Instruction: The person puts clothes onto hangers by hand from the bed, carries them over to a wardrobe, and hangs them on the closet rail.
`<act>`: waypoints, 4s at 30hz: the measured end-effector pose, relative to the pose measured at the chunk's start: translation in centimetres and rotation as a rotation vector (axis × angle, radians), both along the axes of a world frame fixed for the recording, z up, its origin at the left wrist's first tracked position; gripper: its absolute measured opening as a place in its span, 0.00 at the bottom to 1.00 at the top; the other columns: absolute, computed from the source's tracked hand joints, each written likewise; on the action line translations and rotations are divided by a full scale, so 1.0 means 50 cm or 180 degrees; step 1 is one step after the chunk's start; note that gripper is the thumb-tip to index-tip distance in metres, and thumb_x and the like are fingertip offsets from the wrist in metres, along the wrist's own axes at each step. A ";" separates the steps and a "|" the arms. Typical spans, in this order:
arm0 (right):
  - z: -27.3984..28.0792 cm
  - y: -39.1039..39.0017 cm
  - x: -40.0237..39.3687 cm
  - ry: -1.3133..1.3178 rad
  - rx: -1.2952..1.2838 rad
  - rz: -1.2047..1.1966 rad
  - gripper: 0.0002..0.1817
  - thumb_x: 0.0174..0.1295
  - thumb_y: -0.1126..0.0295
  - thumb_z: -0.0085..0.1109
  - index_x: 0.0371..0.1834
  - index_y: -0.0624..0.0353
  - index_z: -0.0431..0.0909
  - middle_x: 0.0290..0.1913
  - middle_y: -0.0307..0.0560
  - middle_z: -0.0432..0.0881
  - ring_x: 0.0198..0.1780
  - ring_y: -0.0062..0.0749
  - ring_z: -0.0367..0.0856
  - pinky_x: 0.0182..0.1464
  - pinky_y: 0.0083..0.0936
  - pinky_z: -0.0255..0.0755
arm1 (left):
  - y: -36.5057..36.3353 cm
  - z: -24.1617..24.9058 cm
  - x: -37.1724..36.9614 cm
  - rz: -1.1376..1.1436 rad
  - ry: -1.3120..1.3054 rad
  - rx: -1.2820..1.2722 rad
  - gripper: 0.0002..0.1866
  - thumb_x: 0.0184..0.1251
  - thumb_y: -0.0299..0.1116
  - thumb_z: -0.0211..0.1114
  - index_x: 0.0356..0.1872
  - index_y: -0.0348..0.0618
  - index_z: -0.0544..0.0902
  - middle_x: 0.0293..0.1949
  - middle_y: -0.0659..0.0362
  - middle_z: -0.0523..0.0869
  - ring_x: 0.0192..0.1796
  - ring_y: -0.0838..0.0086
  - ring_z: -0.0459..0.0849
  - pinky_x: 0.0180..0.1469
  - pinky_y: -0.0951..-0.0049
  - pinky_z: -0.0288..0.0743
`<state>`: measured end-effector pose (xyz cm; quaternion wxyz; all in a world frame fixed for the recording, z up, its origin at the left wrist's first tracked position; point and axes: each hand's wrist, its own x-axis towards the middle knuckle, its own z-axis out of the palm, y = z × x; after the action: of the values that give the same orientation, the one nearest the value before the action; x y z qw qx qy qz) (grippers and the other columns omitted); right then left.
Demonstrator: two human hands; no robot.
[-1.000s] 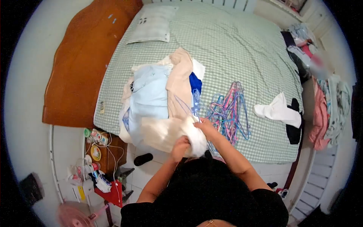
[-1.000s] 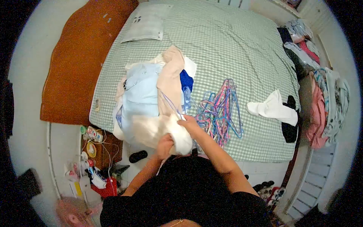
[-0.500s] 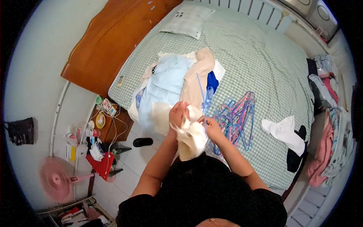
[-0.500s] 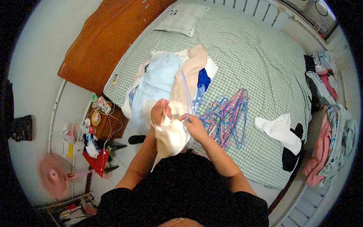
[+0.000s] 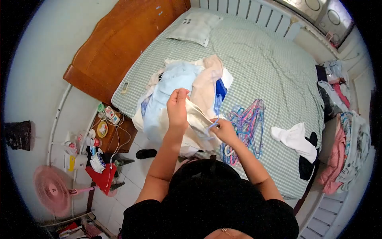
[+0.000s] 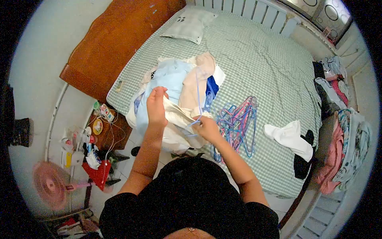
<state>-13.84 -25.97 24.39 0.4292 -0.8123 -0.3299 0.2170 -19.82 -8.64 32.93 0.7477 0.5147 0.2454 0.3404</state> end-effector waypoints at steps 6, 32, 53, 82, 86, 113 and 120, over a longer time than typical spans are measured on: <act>0.108 0.059 0.098 0.0800 0.0019 -0.0406 0.19 0.49 0.56 0.64 0.35 0.62 0.81 0.31 0.46 0.81 0.34 0.25 0.77 0.39 0.25 0.70 | 0.181 0.013 -0.032 -0.0100 0.0353 0.0997 0.09 0.65 0.33 0.55 0.33 0.38 0.78 0.25 0.67 0.73 0.29 0.86 0.67 0.33 0.85 0.61; 0.038 0.274 -0.094 0.0172 0.0259 0.0565 0.12 0.58 0.60 0.59 0.31 0.59 0.82 0.17 0.36 0.75 0.22 0.16 0.68 0.25 0.21 0.64 | 0.199 -0.165 -0.134 -0.0973 -0.0298 -0.2451 0.30 0.69 0.54 0.40 0.63 0.43 0.58 0.58 0.53 0.68 0.59 0.61 0.67 0.60 0.60 0.61; -0.060 0.178 -0.126 0.1533 0.0047 0.0057 0.09 0.53 0.70 0.54 0.27 0.67 0.77 0.22 0.40 0.77 0.24 0.18 0.71 0.26 0.17 0.65 | 0.048 -0.250 -0.151 -0.1144 0.0317 -0.2173 0.18 0.62 0.30 0.54 0.52 0.33 0.71 0.46 0.54 0.79 0.47 0.70 0.78 0.49 0.72 0.72; -0.085 0.163 -0.117 0.2082 0.0699 -0.0466 0.08 0.53 0.69 0.56 0.31 0.64 0.76 0.20 0.35 0.73 0.21 0.15 0.66 0.22 0.16 0.59 | 0.050 -0.280 -0.167 -0.1281 -0.0082 -0.2641 0.17 0.66 0.29 0.52 0.54 0.37 0.69 0.49 0.57 0.77 0.51 0.71 0.75 0.54 0.71 0.68; -0.104 0.164 -0.115 0.1692 0.0698 -0.0433 0.09 0.53 0.69 0.58 0.30 0.64 0.76 0.19 0.36 0.73 0.21 0.15 0.66 0.22 0.17 0.59 | 0.049 -0.278 -0.162 -0.1280 0.0025 -0.2551 0.16 0.66 0.30 0.51 0.53 0.38 0.71 0.47 0.58 0.77 0.49 0.73 0.75 0.54 0.73 0.67; 0.072 0.013 -0.048 0.0074 0.0703 -0.1155 0.14 0.63 0.63 0.50 0.37 0.64 0.76 0.22 0.44 0.74 0.22 0.22 0.64 0.27 0.20 0.59 | 0.093 -0.227 -0.109 -0.0460 0.1623 -0.0299 0.21 0.66 0.41 0.50 0.48 0.30 0.75 0.42 0.53 0.81 0.43 0.66 0.80 0.45 0.70 0.70; 0.094 -0.011 -0.092 -0.0252 -0.0111 -0.0403 0.15 0.63 0.66 0.49 0.47 0.64 0.75 0.27 0.50 0.78 0.24 0.25 0.71 0.28 0.23 0.63 | 0.073 -0.222 -0.076 0.0070 0.1832 0.1137 0.18 0.66 0.41 0.49 0.46 0.37 0.78 0.36 0.47 0.83 0.39 0.60 0.80 0.44 0.66 0.70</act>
<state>-18.42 -26.49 29.10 0.4145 -0.8469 -0.2907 0.1628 -23.59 -4.97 21.81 0.5420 0.7098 0.3885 0.2268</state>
